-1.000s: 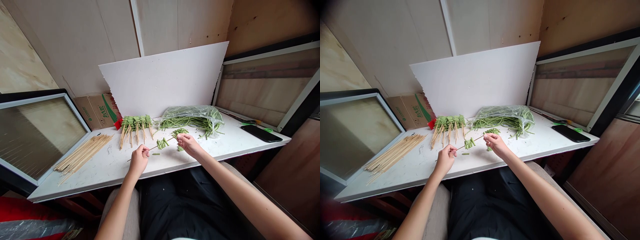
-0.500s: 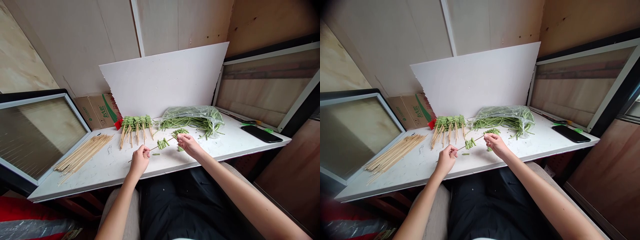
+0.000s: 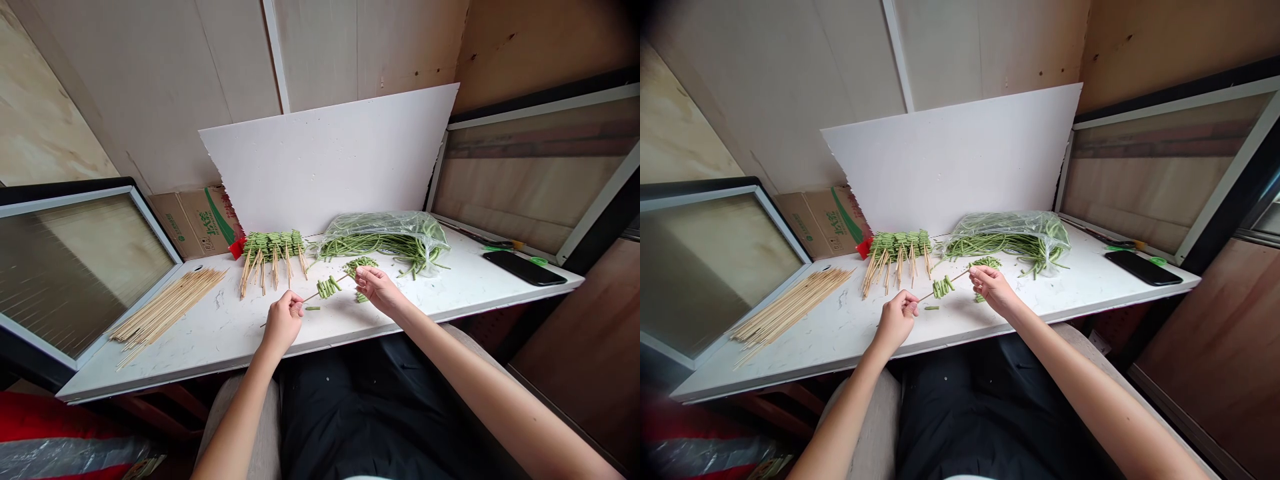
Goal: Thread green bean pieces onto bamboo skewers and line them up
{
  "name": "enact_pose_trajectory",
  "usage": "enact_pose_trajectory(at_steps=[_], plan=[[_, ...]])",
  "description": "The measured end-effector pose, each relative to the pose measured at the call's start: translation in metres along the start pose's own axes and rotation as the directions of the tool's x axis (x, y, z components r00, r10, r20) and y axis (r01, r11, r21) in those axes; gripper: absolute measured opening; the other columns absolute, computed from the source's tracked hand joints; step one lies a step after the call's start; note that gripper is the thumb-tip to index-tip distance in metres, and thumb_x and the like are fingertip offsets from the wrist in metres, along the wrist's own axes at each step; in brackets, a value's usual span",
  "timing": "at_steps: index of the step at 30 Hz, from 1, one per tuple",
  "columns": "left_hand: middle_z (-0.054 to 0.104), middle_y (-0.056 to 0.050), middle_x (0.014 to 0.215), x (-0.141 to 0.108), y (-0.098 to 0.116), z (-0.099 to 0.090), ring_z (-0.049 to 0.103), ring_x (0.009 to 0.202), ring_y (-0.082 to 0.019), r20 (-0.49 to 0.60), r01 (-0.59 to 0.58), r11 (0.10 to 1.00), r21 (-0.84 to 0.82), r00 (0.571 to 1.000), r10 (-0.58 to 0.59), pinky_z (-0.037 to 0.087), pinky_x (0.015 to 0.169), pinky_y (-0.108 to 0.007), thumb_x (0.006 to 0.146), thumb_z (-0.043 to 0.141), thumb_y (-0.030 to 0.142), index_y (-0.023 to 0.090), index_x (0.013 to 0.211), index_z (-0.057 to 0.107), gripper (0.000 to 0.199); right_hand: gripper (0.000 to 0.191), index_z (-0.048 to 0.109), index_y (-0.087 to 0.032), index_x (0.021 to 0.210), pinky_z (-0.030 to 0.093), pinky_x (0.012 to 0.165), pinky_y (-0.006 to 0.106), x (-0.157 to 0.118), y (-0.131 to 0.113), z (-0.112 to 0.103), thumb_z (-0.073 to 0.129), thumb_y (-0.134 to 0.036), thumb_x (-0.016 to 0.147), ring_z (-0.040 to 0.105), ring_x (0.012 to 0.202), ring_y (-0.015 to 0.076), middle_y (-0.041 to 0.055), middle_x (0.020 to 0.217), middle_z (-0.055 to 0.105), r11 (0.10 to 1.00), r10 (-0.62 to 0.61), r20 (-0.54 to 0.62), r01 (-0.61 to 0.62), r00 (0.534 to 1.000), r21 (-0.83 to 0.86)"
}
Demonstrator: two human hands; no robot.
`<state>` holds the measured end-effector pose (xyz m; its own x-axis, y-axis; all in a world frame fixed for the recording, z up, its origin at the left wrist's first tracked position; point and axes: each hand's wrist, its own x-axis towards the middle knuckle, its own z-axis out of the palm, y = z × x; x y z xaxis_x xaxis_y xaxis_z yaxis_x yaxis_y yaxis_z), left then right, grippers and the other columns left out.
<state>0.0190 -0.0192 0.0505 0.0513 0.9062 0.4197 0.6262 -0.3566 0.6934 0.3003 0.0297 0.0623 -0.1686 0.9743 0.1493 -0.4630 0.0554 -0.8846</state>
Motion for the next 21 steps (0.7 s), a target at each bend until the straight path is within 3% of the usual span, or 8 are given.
enact_pose_trajectory(at_steps=[21], plan=[[0.068,0.0,0.071,-0.0039,-0.0018,0.01,0.064,0.067,-0.019,0.082,0.02,1.0,-0.007,0.996,-0.019,0.045,0.067,-0.028,0.098,0.05,0.016,0.023,0.092,0.058,0.012,0.037,0.066,-0.022,0.079,0.039,0.059,0.025,0.0021,0.0036,-0.0031,0.094,-0.045,0.073,0.038,0.061,0.0103,-0.0057,0.067,0.046,0.997,0.015,-0.002,-0.015,1.0,0.076]])
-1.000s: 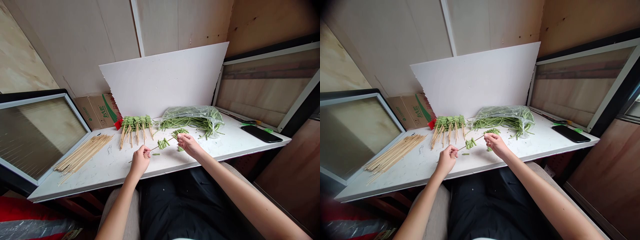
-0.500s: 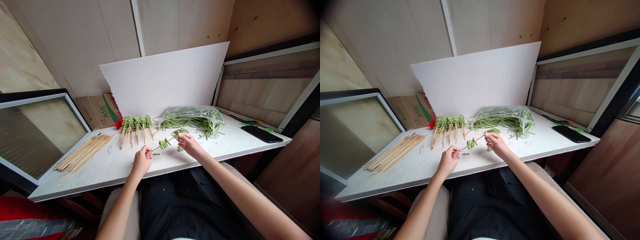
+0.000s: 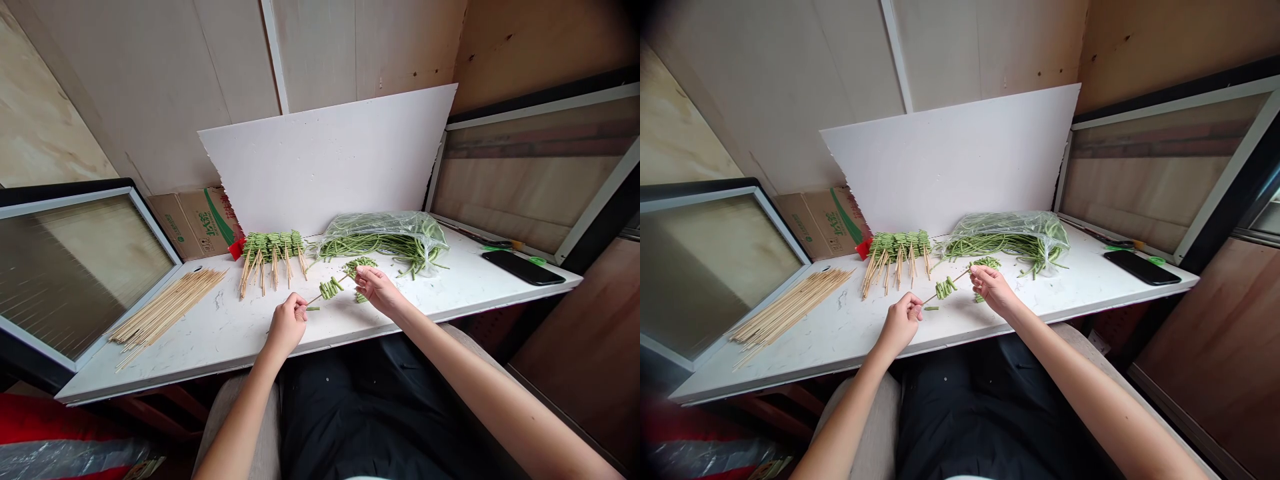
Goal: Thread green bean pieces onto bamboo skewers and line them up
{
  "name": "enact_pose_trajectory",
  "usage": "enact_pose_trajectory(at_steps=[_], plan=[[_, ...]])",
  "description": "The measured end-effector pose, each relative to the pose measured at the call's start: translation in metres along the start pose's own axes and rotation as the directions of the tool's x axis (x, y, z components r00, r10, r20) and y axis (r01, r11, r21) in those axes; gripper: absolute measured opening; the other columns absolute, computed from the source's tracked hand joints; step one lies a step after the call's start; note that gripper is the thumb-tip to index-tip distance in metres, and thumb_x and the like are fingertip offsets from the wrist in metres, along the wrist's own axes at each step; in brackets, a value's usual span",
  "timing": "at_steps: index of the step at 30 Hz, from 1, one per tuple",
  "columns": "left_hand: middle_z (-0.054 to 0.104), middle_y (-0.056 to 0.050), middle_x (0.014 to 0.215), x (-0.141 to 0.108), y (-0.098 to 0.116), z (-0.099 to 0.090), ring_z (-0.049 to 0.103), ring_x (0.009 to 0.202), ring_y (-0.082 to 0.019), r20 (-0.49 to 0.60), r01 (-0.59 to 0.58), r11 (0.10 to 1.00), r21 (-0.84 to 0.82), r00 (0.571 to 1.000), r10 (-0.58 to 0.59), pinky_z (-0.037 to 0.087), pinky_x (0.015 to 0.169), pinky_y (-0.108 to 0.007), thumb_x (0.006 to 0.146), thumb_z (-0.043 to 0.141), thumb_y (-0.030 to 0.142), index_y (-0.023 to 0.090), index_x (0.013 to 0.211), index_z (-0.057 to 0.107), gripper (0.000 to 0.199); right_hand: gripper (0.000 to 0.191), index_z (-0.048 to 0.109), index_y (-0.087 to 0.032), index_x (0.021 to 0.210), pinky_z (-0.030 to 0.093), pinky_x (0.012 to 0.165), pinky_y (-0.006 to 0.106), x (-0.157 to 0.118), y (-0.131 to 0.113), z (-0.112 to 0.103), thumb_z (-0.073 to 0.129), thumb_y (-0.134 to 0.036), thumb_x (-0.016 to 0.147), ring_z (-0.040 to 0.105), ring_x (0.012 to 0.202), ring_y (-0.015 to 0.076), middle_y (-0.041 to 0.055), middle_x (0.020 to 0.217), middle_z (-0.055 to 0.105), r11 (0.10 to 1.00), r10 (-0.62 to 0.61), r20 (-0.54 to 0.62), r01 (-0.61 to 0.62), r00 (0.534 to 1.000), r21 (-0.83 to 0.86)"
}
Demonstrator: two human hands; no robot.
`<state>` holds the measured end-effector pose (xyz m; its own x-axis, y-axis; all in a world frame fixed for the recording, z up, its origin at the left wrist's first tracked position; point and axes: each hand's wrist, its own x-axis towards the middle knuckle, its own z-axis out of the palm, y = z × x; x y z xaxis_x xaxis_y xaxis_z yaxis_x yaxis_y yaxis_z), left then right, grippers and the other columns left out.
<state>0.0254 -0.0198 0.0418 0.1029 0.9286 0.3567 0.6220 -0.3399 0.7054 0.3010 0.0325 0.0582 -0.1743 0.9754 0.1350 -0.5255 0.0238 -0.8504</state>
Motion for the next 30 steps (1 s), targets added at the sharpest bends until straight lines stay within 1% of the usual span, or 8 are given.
enact_pose_trajectory(at_steps=[8,15,21,30], plan=[[0.067,0.001,0.07,-0.0014,0.0033,0.0035,0.063,0.067,-0.019,0.027,0.006,1.0,0.008,1.0,-0.006,0.043,0.067,-0.028,0.098,0.05,0.017,0.024,0.092,0.057,0.011,0.036,0.066,-0.023,0.08,0.037,0.059,0.027,0.0003,-0.0007,-0.0004,0.094,-0.045,0.073,0.039,0.061,0.011,-0.0054,0.068,0.048,1.0,0.004,-0.014,-0.004,1.0,0.008],[0.067,0.001,0.072,-0.0032,0.0031,0.0085,0.064,0.068,-0.019,0.066,0.007,1.0,0.002,0.998,-0.007,0.044,0.069,-0.028,0.097,0.05,0.015,0.024,0.094,0.056,0.012,0.036,0.065,-0.022,0.079,0.037,0.059,0.025,0.0008,0.0005,-0.0015,0.093,-0.044,0.074,0.038,0.062,0.0108,-0.0053,0.068,0.046,1.0,0.001,-0.014,0.0,1.0,0.029],[0.067,0.001,0.071,-0.003,0.0016,0.0089,0.064,0.068,-0.018,0.063,-0.004,1.0,0.004,0.998,0.004,0.044,0.068,-0.028,0.097,0.05,0.015,0.023,0.094,0.056,0.011,0.039,0.062,-0.023,0.077,0.037,0.058,0.026,0.0004,0.0,-0.0007,0.094,-0.046,0.073,0.038,0.062,0.011,-0.0052,0.068,0.045,1.0,-0.001,-0.024,0.002,1.0,0.019],[0.068,0.0,0.072,-0.0036,0.0016,0.0098,0.064,0.068,-0.019,0.064,-0.006,1.0,0.025,0.998,0.004,0.044,0.068,-0.029,0.097,0.05,0.015,0.024,0.095,0.056,0.011,0.035,0.066,-0.022,0.082,0.038,0.059,0.024,0.0021,0.0035,-0.0039,0.093,-0.043,0.075,0.038,0.063,0.0107,-0.0056,0.067,0.044,0.999,0.007,-0.023,-0.006,1.0,0.042]])
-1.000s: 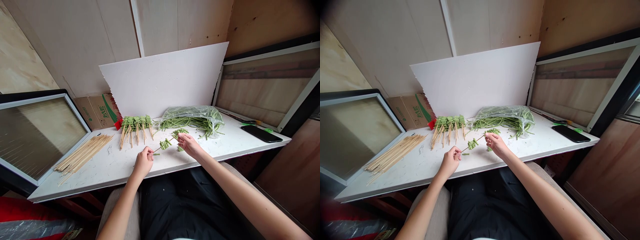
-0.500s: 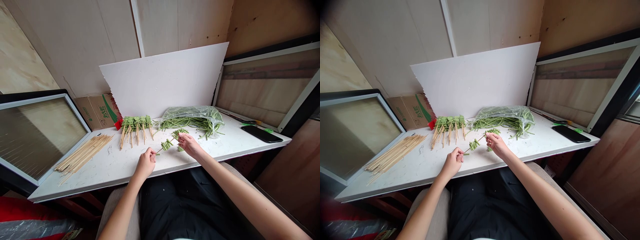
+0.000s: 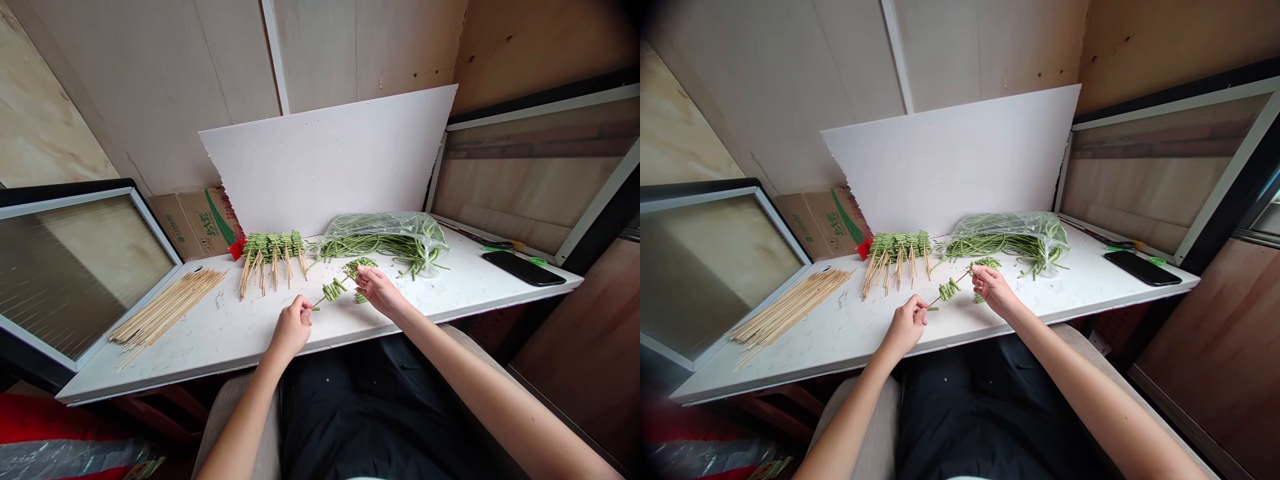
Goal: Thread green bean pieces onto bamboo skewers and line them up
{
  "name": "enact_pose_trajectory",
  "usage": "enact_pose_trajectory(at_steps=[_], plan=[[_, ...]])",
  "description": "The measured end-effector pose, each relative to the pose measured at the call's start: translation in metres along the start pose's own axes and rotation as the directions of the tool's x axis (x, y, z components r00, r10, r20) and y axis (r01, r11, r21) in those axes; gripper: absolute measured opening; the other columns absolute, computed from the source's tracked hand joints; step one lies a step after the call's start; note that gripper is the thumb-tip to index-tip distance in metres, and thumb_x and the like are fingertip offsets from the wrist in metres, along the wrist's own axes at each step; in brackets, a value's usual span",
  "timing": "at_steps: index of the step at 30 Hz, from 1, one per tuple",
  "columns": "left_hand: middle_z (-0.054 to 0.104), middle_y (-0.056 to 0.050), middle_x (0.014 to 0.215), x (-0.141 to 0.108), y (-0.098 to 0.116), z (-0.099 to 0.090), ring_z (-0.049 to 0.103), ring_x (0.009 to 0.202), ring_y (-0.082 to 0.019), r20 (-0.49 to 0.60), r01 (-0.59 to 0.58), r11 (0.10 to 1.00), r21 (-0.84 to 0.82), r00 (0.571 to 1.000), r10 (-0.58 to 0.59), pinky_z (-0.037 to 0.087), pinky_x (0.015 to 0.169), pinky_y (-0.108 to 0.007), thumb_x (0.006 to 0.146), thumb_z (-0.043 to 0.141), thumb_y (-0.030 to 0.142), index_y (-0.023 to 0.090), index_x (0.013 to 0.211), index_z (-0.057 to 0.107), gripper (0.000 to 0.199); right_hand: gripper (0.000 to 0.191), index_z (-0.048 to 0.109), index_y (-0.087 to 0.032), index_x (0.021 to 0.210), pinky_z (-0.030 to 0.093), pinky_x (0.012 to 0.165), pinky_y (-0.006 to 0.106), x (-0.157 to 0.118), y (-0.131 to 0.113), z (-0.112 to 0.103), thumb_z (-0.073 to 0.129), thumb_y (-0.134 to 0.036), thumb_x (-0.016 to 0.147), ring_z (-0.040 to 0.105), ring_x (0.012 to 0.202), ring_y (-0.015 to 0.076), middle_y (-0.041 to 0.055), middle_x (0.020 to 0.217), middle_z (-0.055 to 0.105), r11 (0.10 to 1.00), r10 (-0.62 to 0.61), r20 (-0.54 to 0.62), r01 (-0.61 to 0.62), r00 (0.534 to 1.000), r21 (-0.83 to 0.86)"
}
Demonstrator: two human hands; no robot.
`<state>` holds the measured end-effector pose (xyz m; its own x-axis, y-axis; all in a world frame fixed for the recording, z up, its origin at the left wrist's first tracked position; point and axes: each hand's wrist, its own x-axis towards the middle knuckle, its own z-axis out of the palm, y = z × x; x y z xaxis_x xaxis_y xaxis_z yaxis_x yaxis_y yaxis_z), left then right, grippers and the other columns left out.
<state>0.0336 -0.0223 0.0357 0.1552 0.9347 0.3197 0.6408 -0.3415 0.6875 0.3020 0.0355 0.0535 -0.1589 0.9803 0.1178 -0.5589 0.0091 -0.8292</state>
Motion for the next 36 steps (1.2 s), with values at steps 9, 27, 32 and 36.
enact_pose_trajectory(at_steps=[9,27,32,36], plan=[[0.067,0.001,0.071,-0.0005,0.0007,0.001,0.063,0.068,-0.019,0.009,0.003,1.0,0.013,1.0,-0.003,0.043,0.068,-0.028,0.098,0.049,0.016,0.025,0.095,0.055,0.011,0.036,0.064,-0.023,0.081,0.038,0.058,0.024,0.0007,0.0015,-0.0007,0.092,-0.046,0.076,0.037,0.062,0.011,-0.0056,0.067,0.043,1.0,-0.008,0.011,0.008,1.0,-0.018],[0.068,0.001,0.071,-0.0018,0.0032,0.0007,0.064,0.067,-0.019,0.01,0.002,1.0,-0.003,1.0,-0.002,0.044,0.068,-0.029,0.096,0.051,0.014,0.025,0.096,0.058,0.012,0.039,0.067,-0.024,0.084,0.039,0.058,0.027,0.0009,0.0001,-0.0019,0.092,-0.051,0.074,0.042,0.062,0.0124,-0.0039,0.07,0.05,0.993,-0.036,-0.023,0.034,0.999,-0.109],[0.068,0.001,0.071,-0.0022,0.0045,0.0005,0.064,0.067,-0.019,0.015,0.005,1.0,0.007,1.0,-0.005,0.043,0.067,-0.028,0.097,0.05,0.014,0.024,0.097,0.057,0.013,0.039,0.068,-0.024,0.084,0.039,0.058,0.027,0.001,-0.0006,-0.0032,0.091,-0.053,0.074,0.043,0.063,0.0122,-0.004,0.07,0.051,0.99,-0.049,-0.019,0.046,0.999,-0.134],[0.068,0.001,0.071,-0.0024,0.004,0.0012,0.063,0.068,-0.019,0.011,-0.002,1.0,0.006,1.0,0.002,0.044,0.067,-0.028,0.098,0.049,0.015,0.024,0.096,0.056,0.012,0.037,0.069,-0.024,0.084,0.04,0.06,0.027,0.0009,-0.0016,-0.0031,0.092,-0.05,0.073,0.043,0.063,0.0115,-0.0049,0.069,0.051,0.994,-0.036,-0.01,0.034,0.999,-0.1]])
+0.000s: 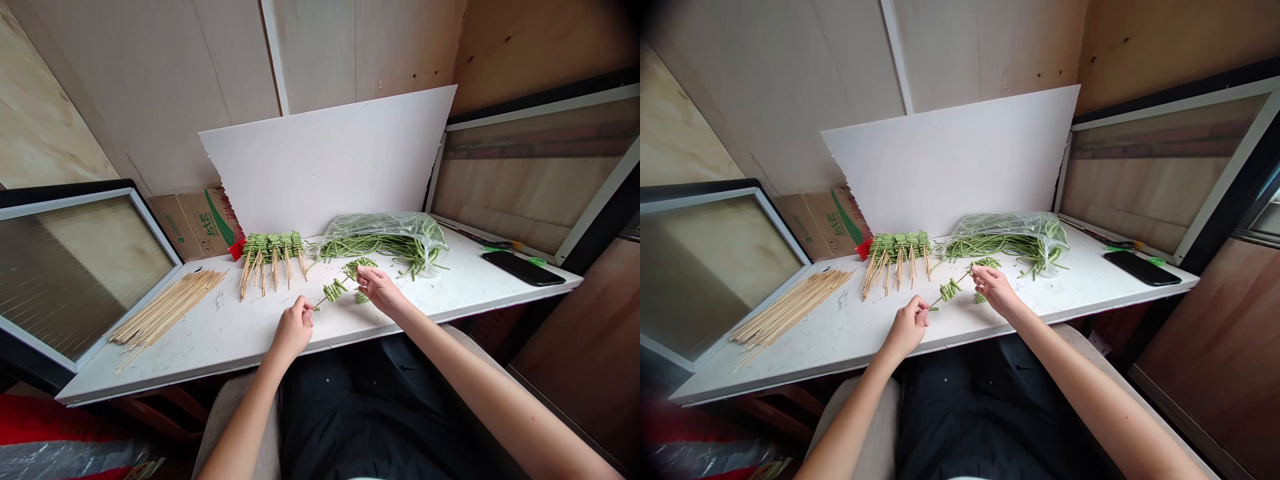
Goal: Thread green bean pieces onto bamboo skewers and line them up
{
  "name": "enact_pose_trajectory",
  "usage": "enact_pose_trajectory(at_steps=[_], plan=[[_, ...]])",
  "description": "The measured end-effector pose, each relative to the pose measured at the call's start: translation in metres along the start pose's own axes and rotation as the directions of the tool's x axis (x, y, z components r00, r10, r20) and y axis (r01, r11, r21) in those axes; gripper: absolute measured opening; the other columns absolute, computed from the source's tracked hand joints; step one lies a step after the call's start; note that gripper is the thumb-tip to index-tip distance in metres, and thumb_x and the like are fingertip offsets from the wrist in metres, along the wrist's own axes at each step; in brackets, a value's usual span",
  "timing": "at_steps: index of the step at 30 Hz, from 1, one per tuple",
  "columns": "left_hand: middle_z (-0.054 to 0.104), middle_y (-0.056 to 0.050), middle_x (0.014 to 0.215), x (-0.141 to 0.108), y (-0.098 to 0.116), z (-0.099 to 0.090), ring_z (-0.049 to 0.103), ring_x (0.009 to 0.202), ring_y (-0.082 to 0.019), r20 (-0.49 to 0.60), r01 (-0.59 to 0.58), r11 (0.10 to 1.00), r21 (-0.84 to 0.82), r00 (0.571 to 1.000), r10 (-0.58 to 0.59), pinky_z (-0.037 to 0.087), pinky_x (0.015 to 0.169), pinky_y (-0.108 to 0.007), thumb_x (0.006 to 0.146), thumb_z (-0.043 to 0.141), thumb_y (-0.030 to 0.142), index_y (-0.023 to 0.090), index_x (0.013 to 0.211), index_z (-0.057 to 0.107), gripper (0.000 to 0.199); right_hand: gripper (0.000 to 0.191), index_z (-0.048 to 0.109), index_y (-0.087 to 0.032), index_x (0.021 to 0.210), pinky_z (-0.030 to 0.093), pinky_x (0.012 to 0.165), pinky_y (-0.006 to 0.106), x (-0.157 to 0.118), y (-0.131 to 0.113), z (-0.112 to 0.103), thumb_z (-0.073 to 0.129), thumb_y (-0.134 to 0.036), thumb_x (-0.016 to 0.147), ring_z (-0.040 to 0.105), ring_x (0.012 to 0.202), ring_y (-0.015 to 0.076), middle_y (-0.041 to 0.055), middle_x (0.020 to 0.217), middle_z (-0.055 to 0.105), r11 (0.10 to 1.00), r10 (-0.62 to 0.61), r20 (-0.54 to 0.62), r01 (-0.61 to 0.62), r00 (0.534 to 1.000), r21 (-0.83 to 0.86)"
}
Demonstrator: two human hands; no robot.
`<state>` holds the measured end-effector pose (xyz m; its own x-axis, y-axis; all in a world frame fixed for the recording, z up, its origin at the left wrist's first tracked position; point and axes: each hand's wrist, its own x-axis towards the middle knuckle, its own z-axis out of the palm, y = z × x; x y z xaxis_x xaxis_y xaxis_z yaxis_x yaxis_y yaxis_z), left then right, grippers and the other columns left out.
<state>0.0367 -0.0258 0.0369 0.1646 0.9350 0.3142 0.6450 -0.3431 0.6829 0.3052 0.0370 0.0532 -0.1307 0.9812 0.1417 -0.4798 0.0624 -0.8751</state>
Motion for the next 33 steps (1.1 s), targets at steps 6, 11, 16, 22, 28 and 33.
enact_pose_trajectory(at_steps=[6,11,16,22,28,33], plan=[[0.067,0.001,0.071,0.0,-0.001,0.0,0.063,0.067,-0.019,-0.001,-0.003,1.0,-0.011,1.0,0.003,0.043,0.067,-0.028,0.098,0.05,0.015,0.024,0.096,0.056,0.011,0.037,0.068,-0.024,0.083,0.041,0.06,0.028,0.0,-0.001,0.0,0.092,-0.051,0.073,0.044,0.062,0.0121,-0.0052,0.067,0.049,1.0,0.0,0.001,0.0,1.0,-0.007],[0.066,0.001,0.07,0.002,-0.003,0.0,0.062,0.067,-0.019,-0.006,-0.005,1.0,-0.016,1.0,0.005,0.043,0.068,-0.029,0.1,0.047,0.018,0.024,0.093,0.057,0.014,0.036,0.068,-0.024,0.081,0.042,0.06,0.027,0.001,0.0,-0.002,0.092,-0.051,0.074,0.043,0.063,0.0123,-0.0051,0.066,0.046,1.0,0.001,0.001,-0.001,1.0,-0.017],[0.066,0.001,0.068,0.003,-0.006,-0.001,0.062,0.066,-0.02,-0.008,-0.011,1.0,0.004,1.0,0.011,0.044,0.07,-0.029,0.101,0.045,0.02,0.024,0.092,0.059,0.017,0.04,0.067,-0.023,0.075,0.039,0.059,0.029,-0.001,-0.002,0.003,0.093,-0.052,0.072,0.04,0.061,0.0116,-0.005,0.065,0.045,0.999,-0.011,-0.006,0.011,1.0,-0.048],[0.068,-0.001,0.072,0.003,-0.009,0.0,0.063,0.068,-0.02,-0.016,-0.002,1.0,0.029,1.0,0.003,0.047,0.073,-0.03,0.099,0.047,0.017,0.024,0.092,0.061,0.017,0.04,0.069,-0.023,0.077,0.039,0.057,0.028,-0.001,-0.001,0.003,0.094,-0.053,0.07,0.041,0.061,0.0115,-0.0048,0.064,0.044,0.998,-0.022,-0.019,0.02,1.0,-0.06],[0.069,-0.003,0.075,0.003,-0.012,0.001,0.068,0.077,-0.02,-0.019,-0.006,1.0,0.01,1.0,0.006,0.049,0.077,-0.029,0.095,0.049,0.012,0.023,0.091,0.061,0.017,0.037,0.071,-0.023,0.075,0.039,0.058,0.029,-0.001,0.0,0.002,0.093,-0.052,0.071,0.041,0.06,0.0119,-0.004,0.064,0.047,0.996,-0.037,-0.022,0.035,0.999,-0.087],[0.066,0.0,0.069,0.003,-0.011,0.0,0.062,0.066,-0.019,-0.024,0.011,1.0,-0.001,1.0,-0.011,0.047,0.073,-0.028,0.097,0.049,0.015,0.024,0.086,0.059,0.016,0.034,0.073,-0.023,0.075,0.039,0.058,0.03,-0.001,-0.001,0.005,0.093,-0.051,0.071,0.041,0.06,0.0121,-0.0032,0.065,0.05,0.994,-0.047,-0.031,0.044,0.998,-0.101]])
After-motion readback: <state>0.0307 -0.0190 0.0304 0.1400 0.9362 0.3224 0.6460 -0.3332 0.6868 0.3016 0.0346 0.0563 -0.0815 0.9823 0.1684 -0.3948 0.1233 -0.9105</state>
